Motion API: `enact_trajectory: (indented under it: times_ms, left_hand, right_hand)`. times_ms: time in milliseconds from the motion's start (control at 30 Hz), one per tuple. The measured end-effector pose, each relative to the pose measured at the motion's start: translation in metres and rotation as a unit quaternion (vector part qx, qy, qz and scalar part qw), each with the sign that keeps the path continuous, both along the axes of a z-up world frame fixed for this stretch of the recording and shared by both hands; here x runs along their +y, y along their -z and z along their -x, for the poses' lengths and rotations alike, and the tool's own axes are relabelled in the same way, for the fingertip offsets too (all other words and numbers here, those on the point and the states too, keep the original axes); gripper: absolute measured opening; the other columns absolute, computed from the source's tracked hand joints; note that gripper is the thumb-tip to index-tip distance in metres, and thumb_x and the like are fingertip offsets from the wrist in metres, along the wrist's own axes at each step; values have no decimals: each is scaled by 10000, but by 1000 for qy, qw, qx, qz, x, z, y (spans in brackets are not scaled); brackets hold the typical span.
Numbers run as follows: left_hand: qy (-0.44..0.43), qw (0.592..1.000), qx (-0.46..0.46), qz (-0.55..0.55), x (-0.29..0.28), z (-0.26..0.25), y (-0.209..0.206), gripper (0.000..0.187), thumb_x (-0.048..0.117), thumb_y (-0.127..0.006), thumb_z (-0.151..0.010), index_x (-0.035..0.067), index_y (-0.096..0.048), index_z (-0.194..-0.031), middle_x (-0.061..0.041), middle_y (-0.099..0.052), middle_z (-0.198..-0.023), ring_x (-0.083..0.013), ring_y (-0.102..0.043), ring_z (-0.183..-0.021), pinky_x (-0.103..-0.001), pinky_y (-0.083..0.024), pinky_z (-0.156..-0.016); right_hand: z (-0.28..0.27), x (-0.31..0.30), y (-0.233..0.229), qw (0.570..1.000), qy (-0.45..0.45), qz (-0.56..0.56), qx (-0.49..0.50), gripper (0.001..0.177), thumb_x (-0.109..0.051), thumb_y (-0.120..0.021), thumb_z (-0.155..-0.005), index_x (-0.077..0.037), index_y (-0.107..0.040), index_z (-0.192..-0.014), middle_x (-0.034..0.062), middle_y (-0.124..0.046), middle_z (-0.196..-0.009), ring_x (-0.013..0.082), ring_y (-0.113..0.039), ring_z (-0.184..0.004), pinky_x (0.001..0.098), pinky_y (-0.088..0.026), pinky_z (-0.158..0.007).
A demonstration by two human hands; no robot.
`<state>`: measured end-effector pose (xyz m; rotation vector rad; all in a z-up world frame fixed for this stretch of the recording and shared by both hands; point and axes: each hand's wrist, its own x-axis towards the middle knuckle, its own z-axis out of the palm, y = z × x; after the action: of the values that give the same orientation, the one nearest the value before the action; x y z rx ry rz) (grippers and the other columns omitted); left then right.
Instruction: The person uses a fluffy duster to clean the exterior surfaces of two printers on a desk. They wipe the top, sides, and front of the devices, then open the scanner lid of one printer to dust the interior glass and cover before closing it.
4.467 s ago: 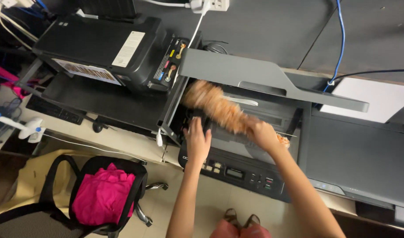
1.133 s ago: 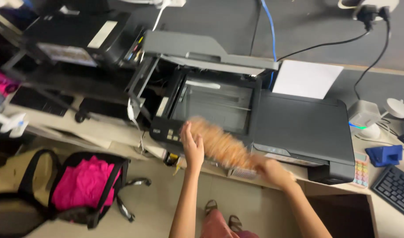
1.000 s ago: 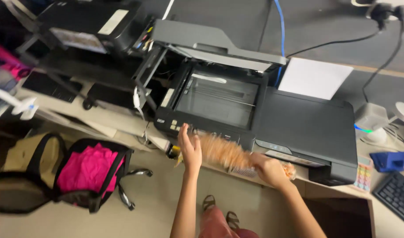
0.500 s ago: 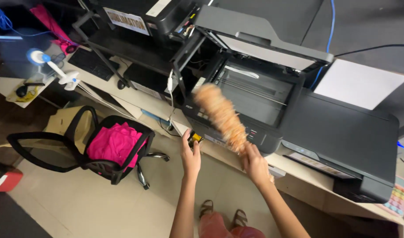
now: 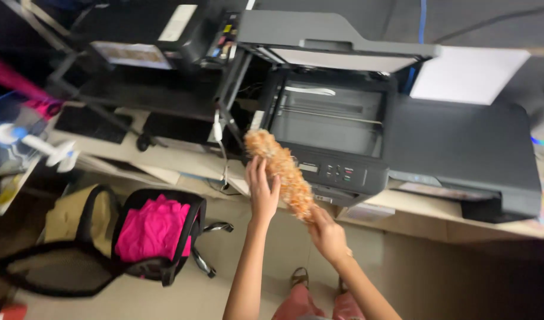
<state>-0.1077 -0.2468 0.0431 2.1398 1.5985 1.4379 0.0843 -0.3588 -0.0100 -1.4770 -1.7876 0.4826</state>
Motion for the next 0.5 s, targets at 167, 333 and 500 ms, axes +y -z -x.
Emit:
enact_trajectory:
  times_ms: [167, 333, 500]
  left_hand:
    - [168, 984, 48, 24, 16, -80, -17, 501, 37, -685, -820, 2, -570, -1306, -173, -477, -1457, -424, -421, -1399, -546, -352, -1186]
    - [322, 942, 85, 27, 0, -174, -1, 330, -41, -671, -775, -8, -615, -1098, -178, -448, -1527, -422, -389, -1467, -589, -311, -1198]
    - [298, 938, 174, 19, -1, -194, 43, 346, -46, -534, -893, -79, -603, -1231, -242, -408, -1553, -367, -353, -1504, -667, -205, -1208]
  right_hand:
    - [-49, -65, 6, 980, 198, 11, 11, 435, -150, -682, -893, -80, -617, -1317, 163, -671, -1282, 371, -726, -967, 433, -607, -791]
    - [-71, -123, -1, 922, 373, 108, 8, 413, -178, -665, -921, -124, -624, -1329, 118, -710, -1205, 330, -748, -835, 427, -604, -720]
    - [-75, -132, -3, 928, 348, 110, -69, 467, -176, -685, -825, -129, -658, -1289, 131, -707, -1236, 360, -734, -884, 450, -602, -726]
